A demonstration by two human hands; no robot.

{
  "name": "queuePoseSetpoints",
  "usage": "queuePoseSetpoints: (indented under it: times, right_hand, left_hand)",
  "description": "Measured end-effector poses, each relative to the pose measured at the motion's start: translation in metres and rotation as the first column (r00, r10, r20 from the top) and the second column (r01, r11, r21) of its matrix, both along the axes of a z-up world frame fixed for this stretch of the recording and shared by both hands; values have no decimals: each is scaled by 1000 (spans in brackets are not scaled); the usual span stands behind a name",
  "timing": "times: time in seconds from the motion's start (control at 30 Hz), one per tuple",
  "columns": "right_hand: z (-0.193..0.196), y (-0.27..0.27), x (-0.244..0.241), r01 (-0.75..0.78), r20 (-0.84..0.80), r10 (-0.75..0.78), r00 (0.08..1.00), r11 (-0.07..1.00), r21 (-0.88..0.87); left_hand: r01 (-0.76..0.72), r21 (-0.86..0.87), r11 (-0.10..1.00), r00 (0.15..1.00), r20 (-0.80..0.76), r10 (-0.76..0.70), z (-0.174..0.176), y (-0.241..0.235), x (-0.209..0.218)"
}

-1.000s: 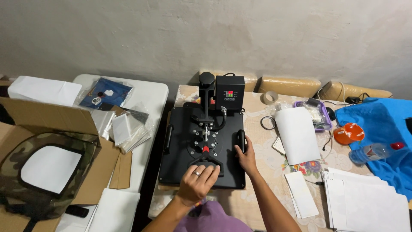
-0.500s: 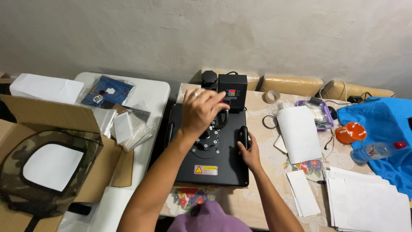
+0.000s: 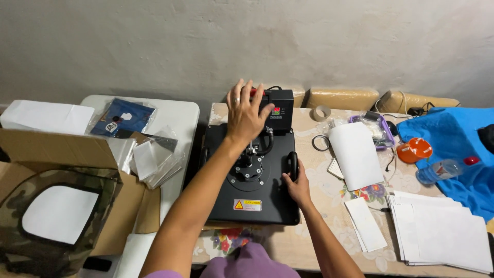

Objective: The person operates a heat press machine, placing a white sheet and a brown protective sheet on the lower platen. They close the press, wait for the cycle to complete, and then open it to remove the sheets. This process is repeated multiple times throughout the video.

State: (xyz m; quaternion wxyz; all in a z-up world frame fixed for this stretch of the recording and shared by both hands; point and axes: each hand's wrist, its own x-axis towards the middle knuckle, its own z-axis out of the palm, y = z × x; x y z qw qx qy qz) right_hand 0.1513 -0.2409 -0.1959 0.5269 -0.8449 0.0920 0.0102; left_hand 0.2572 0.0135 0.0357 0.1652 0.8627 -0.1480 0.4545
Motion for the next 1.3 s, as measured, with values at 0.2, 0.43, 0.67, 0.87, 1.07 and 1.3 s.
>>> queuePoseSetpoints:
  times: [0.2,0.43,0.67,0.87,1.07,1.3]
  right_hand:
    - [-13,32,-19,88,-21,-90,996,993,-73]
    - [20,144,-99,-56,91,43,995,988,144]
    - [87,145,-155,-817,-6,832,555,547,180]
    - [16,85,-146,-215,-148,221,964,975,56]
    - [-15,11,-125,270,-212,-321,923,933,-237]
    - [-34,-6,-113,386,-281,-452,847,885,-260]
  left_hand:
    - [260,-123,958,914,-288,-285,-104,-18,-103]
    - [125,-274,953,622,-727,-291,-140,5,-138]
    - [-58,296,953,610,-745,269,-165,79,-105]
    - [-70,503,862,693,-597,404,-158,160,-94]
    - [-421,115,900,816,-385,431,-219,189,-151]
    - [-528,-138,838,387,-917,93,-278,167,-238]
